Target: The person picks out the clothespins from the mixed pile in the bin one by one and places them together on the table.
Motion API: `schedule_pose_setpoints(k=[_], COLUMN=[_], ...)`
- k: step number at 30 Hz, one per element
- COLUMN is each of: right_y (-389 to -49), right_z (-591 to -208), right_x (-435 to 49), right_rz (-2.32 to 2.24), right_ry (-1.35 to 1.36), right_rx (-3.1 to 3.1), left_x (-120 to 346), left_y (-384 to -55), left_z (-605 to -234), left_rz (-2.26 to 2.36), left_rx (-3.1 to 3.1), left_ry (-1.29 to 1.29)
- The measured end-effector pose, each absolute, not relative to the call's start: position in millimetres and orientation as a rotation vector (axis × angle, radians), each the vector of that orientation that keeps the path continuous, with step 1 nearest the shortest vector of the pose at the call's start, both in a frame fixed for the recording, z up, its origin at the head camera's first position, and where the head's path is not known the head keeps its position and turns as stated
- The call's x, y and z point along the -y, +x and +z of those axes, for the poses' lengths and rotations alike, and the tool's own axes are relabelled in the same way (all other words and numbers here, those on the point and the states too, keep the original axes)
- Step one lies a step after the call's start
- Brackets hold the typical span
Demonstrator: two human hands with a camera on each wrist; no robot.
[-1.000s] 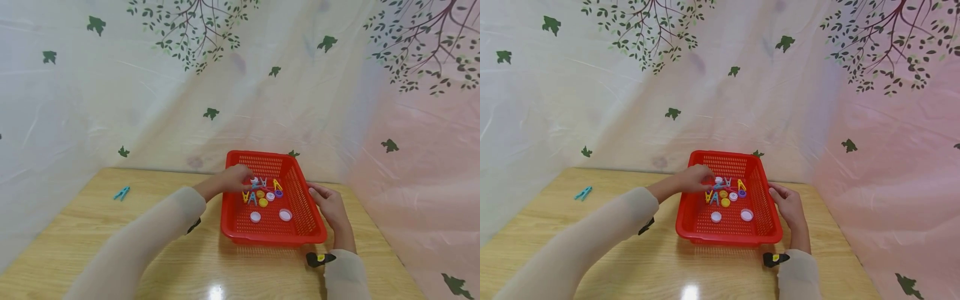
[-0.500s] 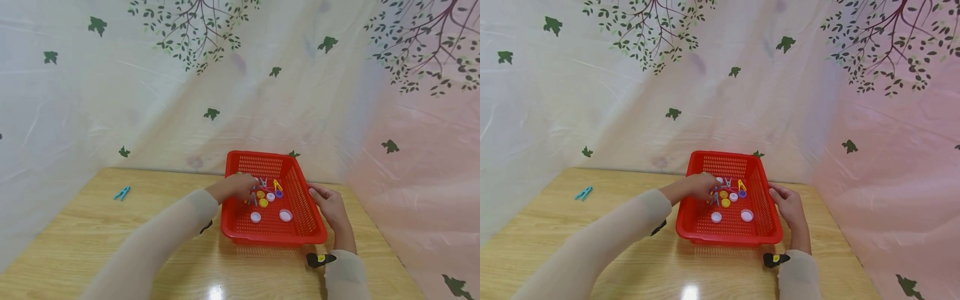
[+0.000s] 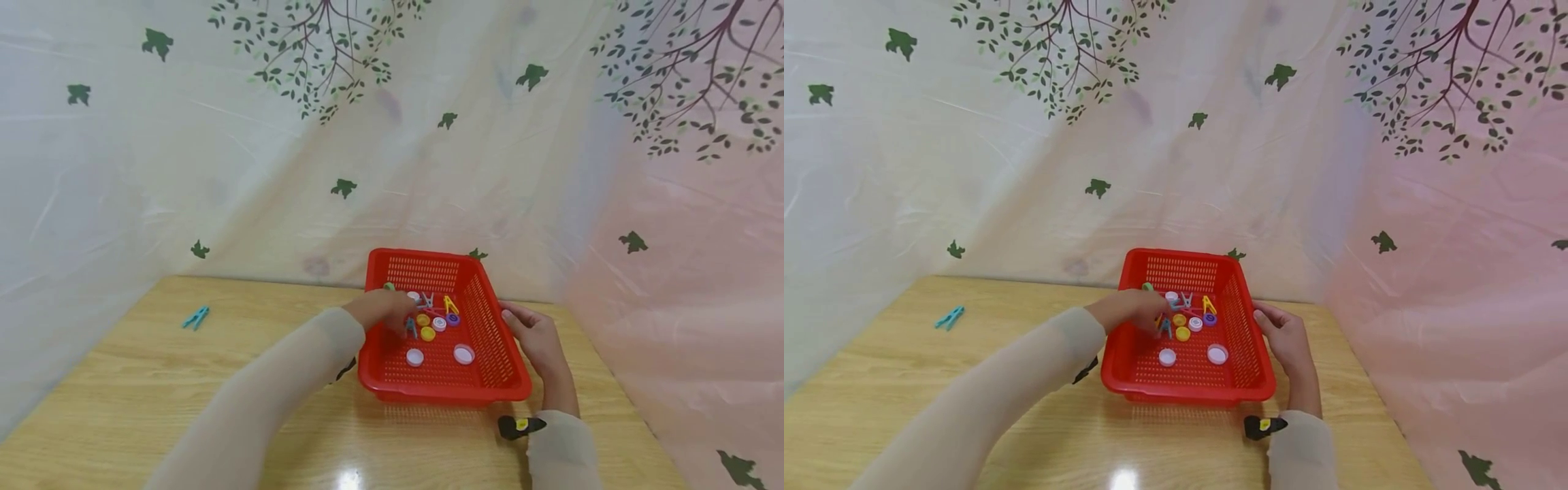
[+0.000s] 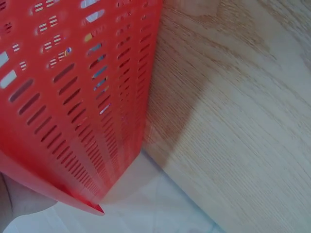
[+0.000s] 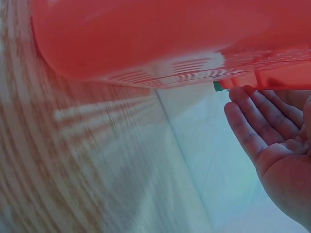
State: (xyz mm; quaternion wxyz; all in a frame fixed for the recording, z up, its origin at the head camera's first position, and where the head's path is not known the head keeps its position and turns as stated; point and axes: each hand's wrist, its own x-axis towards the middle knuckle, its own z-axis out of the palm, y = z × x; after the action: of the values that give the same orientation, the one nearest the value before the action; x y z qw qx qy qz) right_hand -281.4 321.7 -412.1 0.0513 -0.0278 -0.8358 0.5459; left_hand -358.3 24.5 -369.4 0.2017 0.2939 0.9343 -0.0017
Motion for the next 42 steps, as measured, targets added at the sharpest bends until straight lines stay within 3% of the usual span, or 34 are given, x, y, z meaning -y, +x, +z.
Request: schedule_pose_setpoints(k=[10,21,32,42], right_y=[-281.1,-281.0,-283.8,-284.6], right_z=[-411.0,-411.8,-417.0,-416.1], right_x=[-321.7,-321.4,-323.7,-325.3], right_rz=[1.653,1.660,1.671,1.672], right_ry=[-0.074,-0.069,-0.092,-0.095], right_rx=[2.539,2.535,2.532,2.535], left_x=[-24.2,-33.5,-36.7,-40.8], left_y=[-349.2,-345.2,-341.0,-337.1], left_z=[-369.4,-376.0,-380.7,-380.8], left_rz=[0.067,0.132,0.261,0.129], left_rx=[-2.591,-2.460,-2.491,-2.411], left_ry=[0.828,1.086,1.081,1.169])
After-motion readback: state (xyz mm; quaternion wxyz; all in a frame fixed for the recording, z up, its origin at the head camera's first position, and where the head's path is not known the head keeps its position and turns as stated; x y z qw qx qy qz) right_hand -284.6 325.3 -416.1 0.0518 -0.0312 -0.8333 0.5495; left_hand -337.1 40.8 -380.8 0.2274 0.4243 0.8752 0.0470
